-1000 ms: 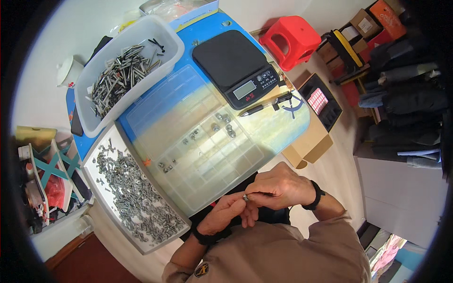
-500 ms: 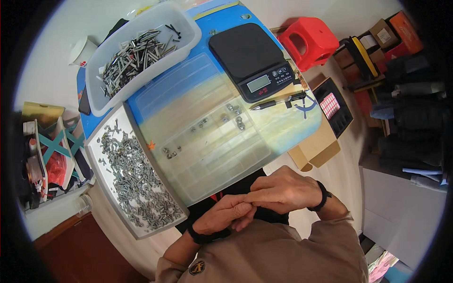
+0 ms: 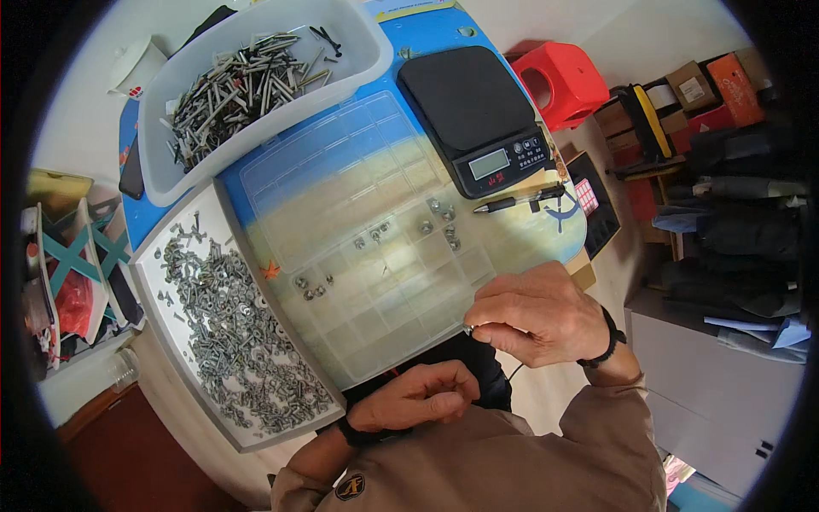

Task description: Sorting and organizing small washers and bolts from a tray into an organizer box.

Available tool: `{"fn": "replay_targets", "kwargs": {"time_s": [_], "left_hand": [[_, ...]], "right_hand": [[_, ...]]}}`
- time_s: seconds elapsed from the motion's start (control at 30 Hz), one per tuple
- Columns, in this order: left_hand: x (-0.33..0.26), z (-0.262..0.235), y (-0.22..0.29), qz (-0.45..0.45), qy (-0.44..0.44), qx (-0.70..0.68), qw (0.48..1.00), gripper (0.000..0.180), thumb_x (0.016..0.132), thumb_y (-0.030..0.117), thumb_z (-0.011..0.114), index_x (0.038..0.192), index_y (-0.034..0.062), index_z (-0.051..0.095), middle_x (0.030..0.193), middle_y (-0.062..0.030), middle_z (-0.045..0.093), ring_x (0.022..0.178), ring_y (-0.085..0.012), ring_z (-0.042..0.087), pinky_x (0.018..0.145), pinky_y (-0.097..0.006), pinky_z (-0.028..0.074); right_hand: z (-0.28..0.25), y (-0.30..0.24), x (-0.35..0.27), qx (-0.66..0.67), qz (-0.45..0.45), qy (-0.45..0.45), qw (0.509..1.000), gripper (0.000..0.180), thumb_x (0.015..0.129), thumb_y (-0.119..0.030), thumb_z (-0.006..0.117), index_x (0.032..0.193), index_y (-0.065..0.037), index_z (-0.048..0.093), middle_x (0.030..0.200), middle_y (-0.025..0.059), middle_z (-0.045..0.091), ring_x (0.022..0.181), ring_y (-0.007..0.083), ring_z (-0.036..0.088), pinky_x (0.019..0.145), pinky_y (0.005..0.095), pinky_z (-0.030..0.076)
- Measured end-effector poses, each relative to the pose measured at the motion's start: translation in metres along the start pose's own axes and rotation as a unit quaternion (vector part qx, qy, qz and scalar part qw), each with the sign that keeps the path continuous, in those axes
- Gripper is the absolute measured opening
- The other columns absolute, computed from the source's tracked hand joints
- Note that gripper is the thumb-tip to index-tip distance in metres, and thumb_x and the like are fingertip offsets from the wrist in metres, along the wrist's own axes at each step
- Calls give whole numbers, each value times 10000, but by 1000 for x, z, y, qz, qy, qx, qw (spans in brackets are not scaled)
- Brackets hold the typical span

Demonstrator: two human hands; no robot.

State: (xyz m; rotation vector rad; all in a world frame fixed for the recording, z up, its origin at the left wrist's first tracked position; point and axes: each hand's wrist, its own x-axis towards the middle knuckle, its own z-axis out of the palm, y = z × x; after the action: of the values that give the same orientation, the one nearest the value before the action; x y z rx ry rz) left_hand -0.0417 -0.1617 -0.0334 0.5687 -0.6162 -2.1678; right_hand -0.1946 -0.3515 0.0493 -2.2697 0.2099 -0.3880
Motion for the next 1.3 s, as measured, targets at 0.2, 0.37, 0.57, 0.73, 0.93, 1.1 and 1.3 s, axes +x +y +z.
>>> {"fn": "replay_targets", "kwargs": {"time_s": [0.2,0.37,0.57,0.73,0.93,1.1,1.3], "left_hand": [[-3,3,4,85,39,-73,993,357,1061,355,460,1212,41,534,896,-23,570,747,-72,551,610,-210,434],[-7,-1,1,71,26,-59,995,331,1082,318,408,1168,31,549,811,-9,566,671,-66,542,570,-203,432],[-7,4,3,40,34,-39,998,307,1077,292,429,1130,27,577,780,5,570,649,-56,531,569,-200,428],[-10,5,-1,44,73,-36,996,288,1062,254,462,1120,22,623,804,1,593,682,-58,545,590,-212,436],[-14,4,-1,47,83,-33,995,282,1056,257,482,1116,21,624,810,1,590,704,-56,543,610,-208,432],[-13,3,-2,55,78,-42,995,295,1056,273,493,1117,16,623,815,-1,590,700,-57,539,609,-209,432],[-13,2,-2,71,84,-33,993,307,1060,280,487,1112,9,623,817,-4,594,695,-60,540,604,-213,433]], "right_hand": [[15,-10,8,-1,-53,-111,992,212,783,-77,794,961,-68,680,735,14,605,551,179,608,456,304,447],[13,-14,13,18,-31,-149,988,241,803,-81,774,1029,-62,695,743,28,614,569,199,621,461,317,459],[-20,15,58,-52,-31,-74,995,96,814,-58,688,901,-90,668,695,64,544,597,262,606,468,370,439],[-24,35,97,-180,-21,-121,976,55,761,-45,674,765,-50,620,697,98,572,674,327,641,554,421,475],[-22,38,108,-274,-8,-233,933,51,742,-60,672,698,-39,656,756,132,629,715,356,656,598,441,511],[-20,36,118,-324,-17,-285,902,84,737,-73,672,685,-8,670,790,156,662,747,363,677,617,442,533],[-19,42,115,-256,-2,-249,934,57,734,-73,657,714,-22,674,790,145,672,740,360,662,640,431,524]]}}
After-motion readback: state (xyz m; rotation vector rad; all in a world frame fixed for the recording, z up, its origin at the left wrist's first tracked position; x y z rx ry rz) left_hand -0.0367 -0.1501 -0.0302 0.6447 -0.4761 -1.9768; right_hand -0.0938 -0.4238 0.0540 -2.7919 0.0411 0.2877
